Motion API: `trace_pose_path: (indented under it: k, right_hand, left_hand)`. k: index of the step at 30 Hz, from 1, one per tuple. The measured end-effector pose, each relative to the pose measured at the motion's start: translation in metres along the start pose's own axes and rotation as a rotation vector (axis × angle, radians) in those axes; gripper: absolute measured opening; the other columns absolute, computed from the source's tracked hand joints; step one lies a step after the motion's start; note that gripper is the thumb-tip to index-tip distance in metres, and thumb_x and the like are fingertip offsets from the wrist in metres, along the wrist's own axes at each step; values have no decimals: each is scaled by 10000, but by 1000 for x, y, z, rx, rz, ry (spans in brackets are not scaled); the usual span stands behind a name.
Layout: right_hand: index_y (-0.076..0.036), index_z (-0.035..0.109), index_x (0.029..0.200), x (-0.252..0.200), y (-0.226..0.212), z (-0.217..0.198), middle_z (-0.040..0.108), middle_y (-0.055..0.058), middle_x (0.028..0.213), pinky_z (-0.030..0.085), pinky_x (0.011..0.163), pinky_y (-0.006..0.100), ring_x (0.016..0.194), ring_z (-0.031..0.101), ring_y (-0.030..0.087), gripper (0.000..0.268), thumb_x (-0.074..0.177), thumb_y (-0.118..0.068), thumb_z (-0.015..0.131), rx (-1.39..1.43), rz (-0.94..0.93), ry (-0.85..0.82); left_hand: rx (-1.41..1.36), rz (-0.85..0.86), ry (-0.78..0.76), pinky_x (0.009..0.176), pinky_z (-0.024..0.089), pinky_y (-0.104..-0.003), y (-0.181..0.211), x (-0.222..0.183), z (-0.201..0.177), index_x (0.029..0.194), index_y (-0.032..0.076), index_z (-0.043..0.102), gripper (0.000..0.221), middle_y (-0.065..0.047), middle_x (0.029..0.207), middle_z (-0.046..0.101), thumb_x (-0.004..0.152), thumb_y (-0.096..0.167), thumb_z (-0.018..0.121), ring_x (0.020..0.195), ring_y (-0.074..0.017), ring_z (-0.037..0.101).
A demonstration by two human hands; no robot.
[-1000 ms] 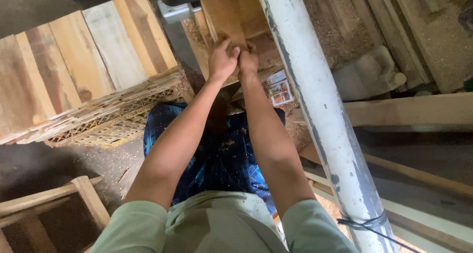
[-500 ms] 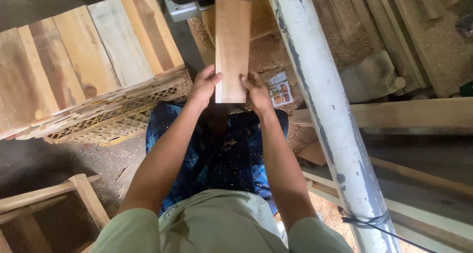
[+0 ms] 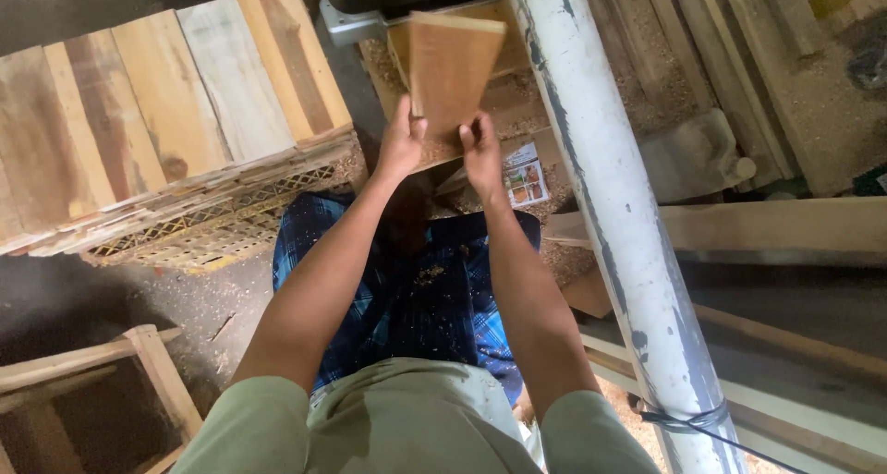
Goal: Feeding wooden boards into a thickness planer to smooth their surfaces and achieve a uniform thickness.
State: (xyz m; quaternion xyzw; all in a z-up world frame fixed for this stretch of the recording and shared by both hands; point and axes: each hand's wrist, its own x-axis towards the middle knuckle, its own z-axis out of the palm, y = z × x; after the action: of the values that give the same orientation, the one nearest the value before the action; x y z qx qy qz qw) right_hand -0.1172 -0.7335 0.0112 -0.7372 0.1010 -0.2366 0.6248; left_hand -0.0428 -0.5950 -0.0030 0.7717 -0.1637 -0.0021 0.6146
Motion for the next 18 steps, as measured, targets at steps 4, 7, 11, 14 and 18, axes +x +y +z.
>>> trace_pose_path:
  k: [4, 7, 11, 14, 18]
  right_hand:
    - [-106, 628, 1252, 2, 28, 2, 677, 125, 1090, 463, 1041, 471, 1098, 604, 211, 202, 1057, -148, 601, -122, 40, -37]
    - [-129, 614, 1316, -4, 10, 5, 689, 152, 1166, 470, 1059, 498, 1170, 620, 277, 270, 1070, -234, 577, -181, 58, -68]
    - [-80, 651, 1306, -9, -12, 33, 709, 174, 1126, 512, 1006, 485, 1137, 653, 273, 284, 1063, -215, 595, -149, 96, -165]
    - [-100, 714, 1172, -14, -3, 75, 712, 73, 1000, 533, 926, 414, 994, 654, 163, 209, 1064, -209, 574, -32, 183, -244]
    - [-59, 704, 1194, -34, -33, 155, 684, 85, 1002, 530, 931, 413, 1007, 614, 177, 215, 1050, -165, 585, 87, 193, -367]
  left_hand:
    - [30, -60, 5, 991, 528, -565, -20, 3, -4, 1406, 94, 519, 390, -271, 1244, 666, 1043, 197, 617, 1187, -438, 631]
    - [4, -76, 0, 979, 544, -516, -1, -5, -21, 1339, 139, 580, 331, -204, 1204, 704, 1037, 260, 640, 1169, -384, 657]
    - [-355, -136, 142, 1029, 519, -512, -5, -23, -50, 1441, 152, 501, 437, -177, 1258, 681, 1037, 163, 670, 1174, -321, 656]
    - [-381, -123, 244, 1076, 467, -516, -18, -33, -90, 1496, 129, 425, 518, -205, 1303, 628, 1029, 15, 617, 1234, -324, 591]
    - [-294, -168, 382, 1054, 491, -488, -40, -46, -163, 1483, 127, 473, 477, -209, 1271, 653, 1037, 13, 599, 1216, -321, 614]
